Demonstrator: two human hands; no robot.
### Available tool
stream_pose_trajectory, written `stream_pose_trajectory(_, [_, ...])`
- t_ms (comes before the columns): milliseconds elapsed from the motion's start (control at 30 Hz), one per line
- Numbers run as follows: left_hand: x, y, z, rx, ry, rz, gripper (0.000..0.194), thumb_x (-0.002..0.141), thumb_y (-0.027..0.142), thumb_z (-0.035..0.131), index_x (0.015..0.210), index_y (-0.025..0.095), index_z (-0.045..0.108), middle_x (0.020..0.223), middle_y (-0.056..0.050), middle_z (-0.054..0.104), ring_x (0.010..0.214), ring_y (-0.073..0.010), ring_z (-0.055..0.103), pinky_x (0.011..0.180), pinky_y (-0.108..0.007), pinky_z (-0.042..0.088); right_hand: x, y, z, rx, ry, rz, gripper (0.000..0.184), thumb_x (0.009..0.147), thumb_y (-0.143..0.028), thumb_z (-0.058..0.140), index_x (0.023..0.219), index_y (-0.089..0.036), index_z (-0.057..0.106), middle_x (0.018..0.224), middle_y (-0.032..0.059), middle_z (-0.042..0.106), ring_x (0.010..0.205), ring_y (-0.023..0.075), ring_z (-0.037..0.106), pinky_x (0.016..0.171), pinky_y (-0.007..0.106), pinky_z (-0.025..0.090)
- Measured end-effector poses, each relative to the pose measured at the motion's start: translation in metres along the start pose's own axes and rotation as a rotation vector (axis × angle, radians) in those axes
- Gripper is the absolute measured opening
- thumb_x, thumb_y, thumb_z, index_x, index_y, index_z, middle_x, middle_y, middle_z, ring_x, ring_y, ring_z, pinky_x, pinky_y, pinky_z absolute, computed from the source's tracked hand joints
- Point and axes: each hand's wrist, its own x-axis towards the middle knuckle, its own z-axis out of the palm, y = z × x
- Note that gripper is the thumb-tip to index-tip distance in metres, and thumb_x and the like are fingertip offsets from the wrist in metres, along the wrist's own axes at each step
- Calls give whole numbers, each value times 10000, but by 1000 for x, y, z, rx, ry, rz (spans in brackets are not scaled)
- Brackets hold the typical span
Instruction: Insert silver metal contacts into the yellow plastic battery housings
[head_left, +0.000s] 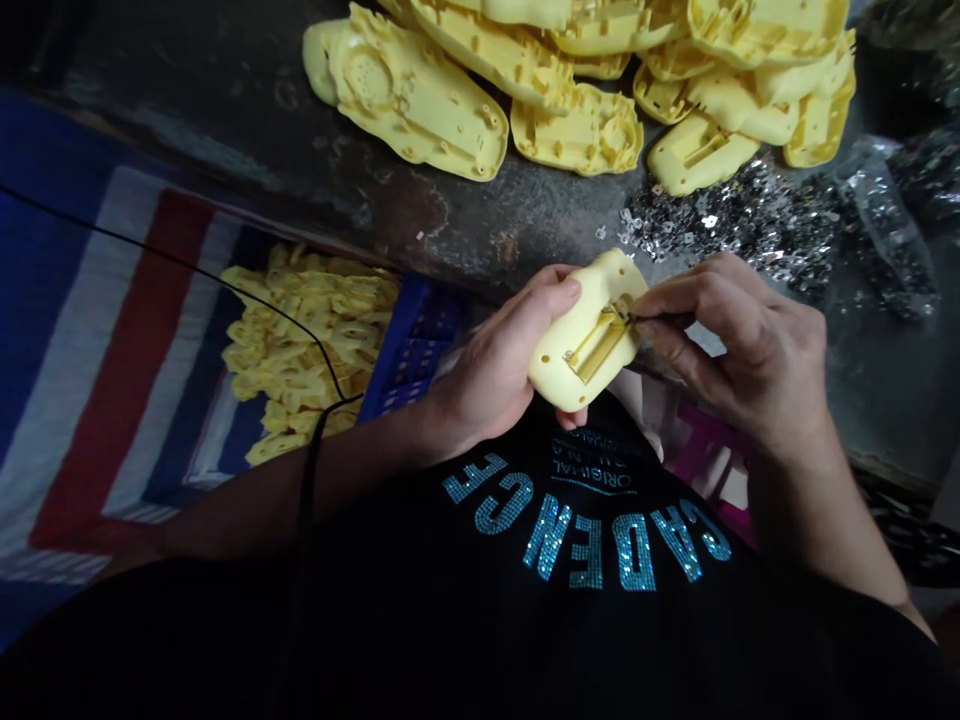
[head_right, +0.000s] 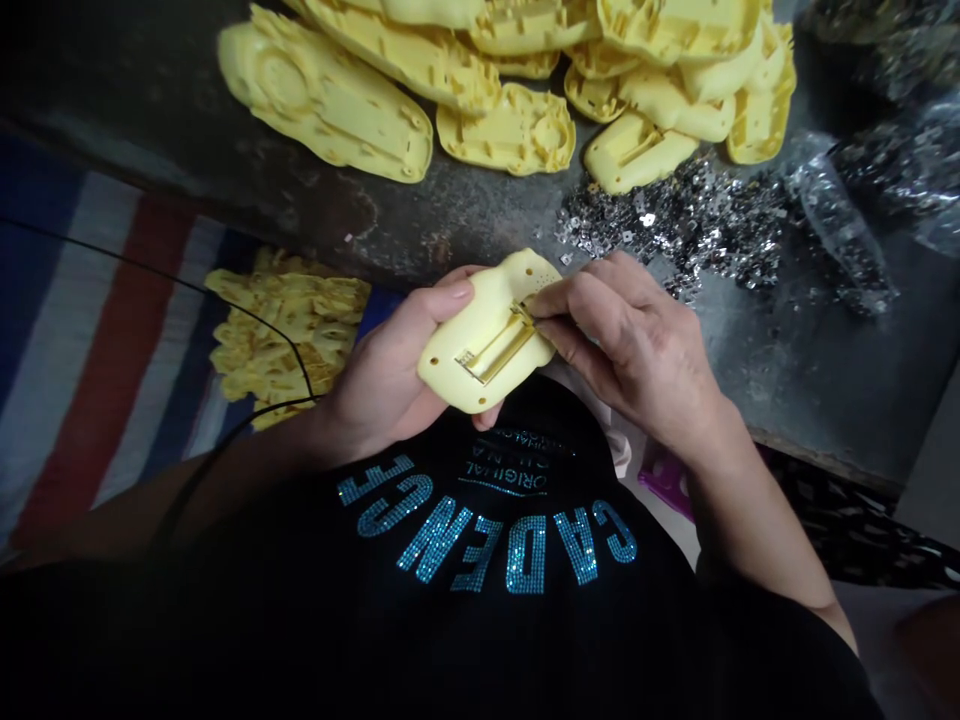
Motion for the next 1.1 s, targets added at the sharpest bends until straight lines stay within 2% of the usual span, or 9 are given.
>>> stream_pose_trajectory(100, [0, -1, 4, -42, 14, 12, 338, 1058, 554, 615, 1164, 234, 590, 837, 15, 682, 540, -151, 666, 351, -241, 525, 0, 0, 0, -91, 26, -70, 115, 1078, -190, 730, 1178, -245, 739, 983, 33, 784, 903, 219, 721, 776, 382, 600])
stream_pose_trajectory(200, [1, -3, 4, -82, 15, 21, 365, 1048, 580, 662, 1108, 230, 582, 818, 23, 672, 513, -152, 659, 331, -258, 528, -1, 0, 2, -171, 24, -105, 145, 1092, -184, 699, 1207, -261, 743, 978, 30, 784, 870, 210, 700, 751, 376, 581])
stream_pose_trajectory(367, [6, -7, -3, -83, -34, 38, 388, 1040, 587, 692, 1109, 225, 571, 844, 4, 677, 550, -170, 687, 359, -272, 544, 0, -5, 2, -254, -17, -160, 203, 1090, -155, 684, 1264, -242, 740, 1021, 60, 799, 915, 235, 711, 779, 398, 611])
stream_pose_trajectory(500, [7, -5, -4, -70, -31, 37, 366, 1058, 569, 660, 1105, 220, 561, 851, -3, 663, 564, -156, 670, 388, -261, 534, 0, -9, 0, -290, -60, -140, 258, 1099, -154, 664, 1320, -271, 727, 1076, 65, 804, 944, 245, 725, 831, 422, 639])
stream_pose_trajectory(700, [6, -3, -3, -13, -38, 9, 377, 1097, 567, 559, 1178, 199, 545, 844, -7, 666, 550, -158, 655, 412, -276, 532, 1, -7, 4, -365, -20, -215, 214, 1099, -171, 667, 1295, -206, 745, 1050, 69, 793, 928, 243, 723, 745, 393, 634])
stream_pose_trajectory(800, [7, -5, -5, -56, -30, 7, 354, 1081, 547, 608, 1141, 201, 566, 852, -15, 660, 575, -170, 664, 404, -288, 552, 0, -6, 6, -378, -25, -221, 220, 1114, -177, 646, 1308, -198, 747, 1058, 66, 802, 933, 240, 730, 767, 388, 648])
stream_pose_trajectory(900, [7, -5, -5, -122, -28, 2, 344, 1034, 526, 689, 1115, 204, 598, 861, -17, 648, 586, -177, 664, 381, -295, 565, -4, -6, 6, -355, -29, -190, 304, 1112, -192, 659, 1404, -233, 734, 1124, 65, 825, 980, 250, 751, 806, 397, 660])
stream_pose_trajectory(1000, [5, -3, -2, -134, -18, -4, 304, 1053, 479, 648, 1150, 192, 622, 894, -31, 650, 634, -178, 679, 400, -271, 568, -11, -7, 7, -314, -3, -178, 395, 1107, -197, 670, 1497, -248, 708, 1191, 74, 845, 1006, 257, 768, 840, 412, 670])
stream_pose_trajectory(1100, [3, 1, 2, -121, 5, -18, 324, 1061, 482, 626, 1168, 175, 636, 899, -41, 646, 658, -181, 678, 400, -252, 549, -18, -8, 10, -288, 69, -152, 408, 1079, -167, 701, 1475, -257, 736, 1184, 68, 862, 958, 252, 774, 834, 417, 667])
